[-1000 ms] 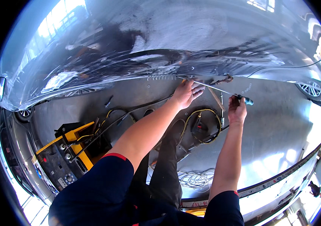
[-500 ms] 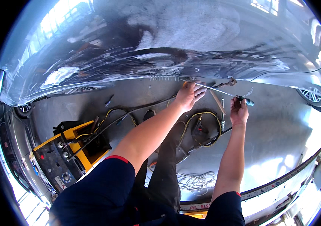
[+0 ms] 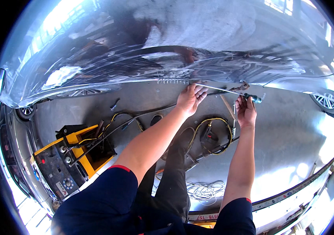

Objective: The person uses a dent puller slide hammer and a regular hammer to repair a dent on a car door.

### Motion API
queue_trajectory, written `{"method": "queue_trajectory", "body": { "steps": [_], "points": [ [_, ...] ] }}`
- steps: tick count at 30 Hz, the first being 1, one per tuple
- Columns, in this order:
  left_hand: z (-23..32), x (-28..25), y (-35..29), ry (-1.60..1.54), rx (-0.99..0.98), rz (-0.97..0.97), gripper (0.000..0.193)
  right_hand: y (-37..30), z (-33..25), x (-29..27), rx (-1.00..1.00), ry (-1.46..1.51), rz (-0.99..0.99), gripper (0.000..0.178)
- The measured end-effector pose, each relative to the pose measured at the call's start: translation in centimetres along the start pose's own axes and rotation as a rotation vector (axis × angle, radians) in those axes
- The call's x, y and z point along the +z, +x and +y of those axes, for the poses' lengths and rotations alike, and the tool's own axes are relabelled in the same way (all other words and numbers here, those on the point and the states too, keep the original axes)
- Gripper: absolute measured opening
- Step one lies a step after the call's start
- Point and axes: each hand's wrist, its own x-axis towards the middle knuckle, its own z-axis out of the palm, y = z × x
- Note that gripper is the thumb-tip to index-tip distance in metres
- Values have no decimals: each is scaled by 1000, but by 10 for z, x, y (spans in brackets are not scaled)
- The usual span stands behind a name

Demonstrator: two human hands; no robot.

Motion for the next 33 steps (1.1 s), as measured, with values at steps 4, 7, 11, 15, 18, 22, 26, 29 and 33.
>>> {"method": "queue_trajectory", "body": {
  "steps": [4, 7, 11, 15, 18, 22, 26, 29, 33],
  "points": [
    [2, -2, -4, 47, 52, -24, 36, 0, 9, 5, -7, -23, -52, 24],
    [7, -3, -2, 41, 51, -18, 37, 0, 9, 14, 7, 9, -71, 22],
    [4, -3, 0, 41, 43, -21, 38, -1, 8, 15, 16, -30, -34, 22],
    [7, -4, -3, 35, 46, 21, 28, -1, 16, 16, 38, -7, -62, 24],
    [9, -5, -4, 23, 41, 19, 21, -3, 21, 16, 42, -8, -25, 26],
    [11, -11, -3, 49, 30, -3, 23, -1, 25, 18, 31, -22, -57, 26],
    [12, -15, -4, 75, 29, -43, 28, 3, 29, 19, -25, -20, -36, 28],
    [15, -10, -9, 53, 29, -37, 25, 2, 31, 26, -61, -45, -22, 29],
    [23, -12, -14, 58, -5, -28, 22, 1, 33, 31, -101, -81, -16, 32]
  ]
}}
